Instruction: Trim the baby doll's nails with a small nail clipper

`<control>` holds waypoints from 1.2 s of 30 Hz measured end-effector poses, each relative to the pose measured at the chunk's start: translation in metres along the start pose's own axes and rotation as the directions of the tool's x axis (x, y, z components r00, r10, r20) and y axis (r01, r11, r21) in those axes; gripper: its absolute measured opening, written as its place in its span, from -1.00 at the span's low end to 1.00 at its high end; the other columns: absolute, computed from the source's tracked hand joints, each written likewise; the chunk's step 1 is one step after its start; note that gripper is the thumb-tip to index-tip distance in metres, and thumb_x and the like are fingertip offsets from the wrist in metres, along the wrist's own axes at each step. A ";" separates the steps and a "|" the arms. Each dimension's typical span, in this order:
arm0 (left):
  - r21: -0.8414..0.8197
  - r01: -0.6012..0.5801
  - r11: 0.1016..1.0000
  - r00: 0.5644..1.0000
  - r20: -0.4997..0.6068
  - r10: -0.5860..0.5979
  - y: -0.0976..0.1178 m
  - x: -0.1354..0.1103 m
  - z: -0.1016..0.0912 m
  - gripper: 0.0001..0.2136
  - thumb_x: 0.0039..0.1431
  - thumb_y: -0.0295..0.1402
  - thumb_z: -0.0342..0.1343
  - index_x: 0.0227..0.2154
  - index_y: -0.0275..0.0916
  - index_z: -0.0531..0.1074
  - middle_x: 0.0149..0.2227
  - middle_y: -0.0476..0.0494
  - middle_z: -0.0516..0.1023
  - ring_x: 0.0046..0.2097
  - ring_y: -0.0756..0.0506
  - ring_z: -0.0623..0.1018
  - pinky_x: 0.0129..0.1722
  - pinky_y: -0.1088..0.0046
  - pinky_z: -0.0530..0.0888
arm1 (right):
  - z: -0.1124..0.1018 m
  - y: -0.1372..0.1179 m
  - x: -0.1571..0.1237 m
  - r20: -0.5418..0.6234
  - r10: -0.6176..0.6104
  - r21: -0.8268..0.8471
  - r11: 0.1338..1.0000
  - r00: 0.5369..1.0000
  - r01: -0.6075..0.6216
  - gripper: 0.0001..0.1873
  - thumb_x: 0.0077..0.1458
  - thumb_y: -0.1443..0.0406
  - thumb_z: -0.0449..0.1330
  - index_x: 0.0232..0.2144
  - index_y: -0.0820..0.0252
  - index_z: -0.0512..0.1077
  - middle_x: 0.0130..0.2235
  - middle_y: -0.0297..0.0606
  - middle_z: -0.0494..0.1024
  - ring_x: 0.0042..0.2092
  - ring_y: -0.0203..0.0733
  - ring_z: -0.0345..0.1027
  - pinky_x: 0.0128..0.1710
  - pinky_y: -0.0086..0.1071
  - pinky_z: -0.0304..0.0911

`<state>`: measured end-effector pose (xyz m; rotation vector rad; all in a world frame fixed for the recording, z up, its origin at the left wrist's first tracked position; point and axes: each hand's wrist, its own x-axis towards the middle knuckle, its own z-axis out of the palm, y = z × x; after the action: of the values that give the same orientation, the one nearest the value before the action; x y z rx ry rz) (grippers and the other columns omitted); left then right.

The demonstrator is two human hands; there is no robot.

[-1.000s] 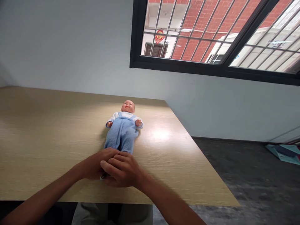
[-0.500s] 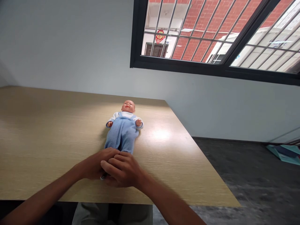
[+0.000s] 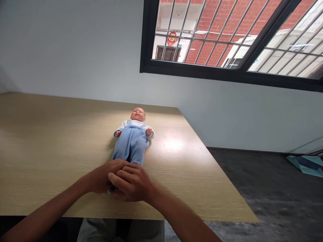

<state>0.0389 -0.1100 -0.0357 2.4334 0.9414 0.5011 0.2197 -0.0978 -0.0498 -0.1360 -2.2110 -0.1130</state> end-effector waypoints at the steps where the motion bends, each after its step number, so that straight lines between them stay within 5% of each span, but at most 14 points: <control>1: -0.016 -0.004 1.000 1.000 -0.006 0.004 0.000 0.000 0.000 -0.77 0.07 -0.41 0.13 -0.20 -0.23 0.28 -0.11 -0.19 0.52 -0.11 -0.21 0.51 -0.14 0.25 0.45 | 0.000 0.000 0.000 0.000 0.002 -0.002 1.000 1.000 -0.002 -0.65 0.33 0.15 0.03 0.00 0.30 0.32 -0.38 -0.29 0.53 -0.38 -0.24 0.36 -0.34 -0.31 0.24; 36: -0.058 -0.004 0.998 1.000 -0.013 0.003 -0.001 0.001 -0.001 -0.75 0.05 -0.41 0.12 -0.18 -0.24 0.30 -0.09 -0.20 0.51 -0.11 -0.21 0.52 -0.13 0.25 0.45 | -0.002 -0.001 0.002 0.009 0.004 -0.004 1.000 1.000 -0.004 -0.66 0.34 0.15 0.01 -0.04 0.31 0.34 -0.38 -0.28 0.54 -0.38 -0.25 0.36 -0.34 -0.32 0.23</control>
<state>0.0386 -0.1090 -0.0355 2.3829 0.9148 0.5385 0.2201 -0.0992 -0.0467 -0.1437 -2.2197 -0.1143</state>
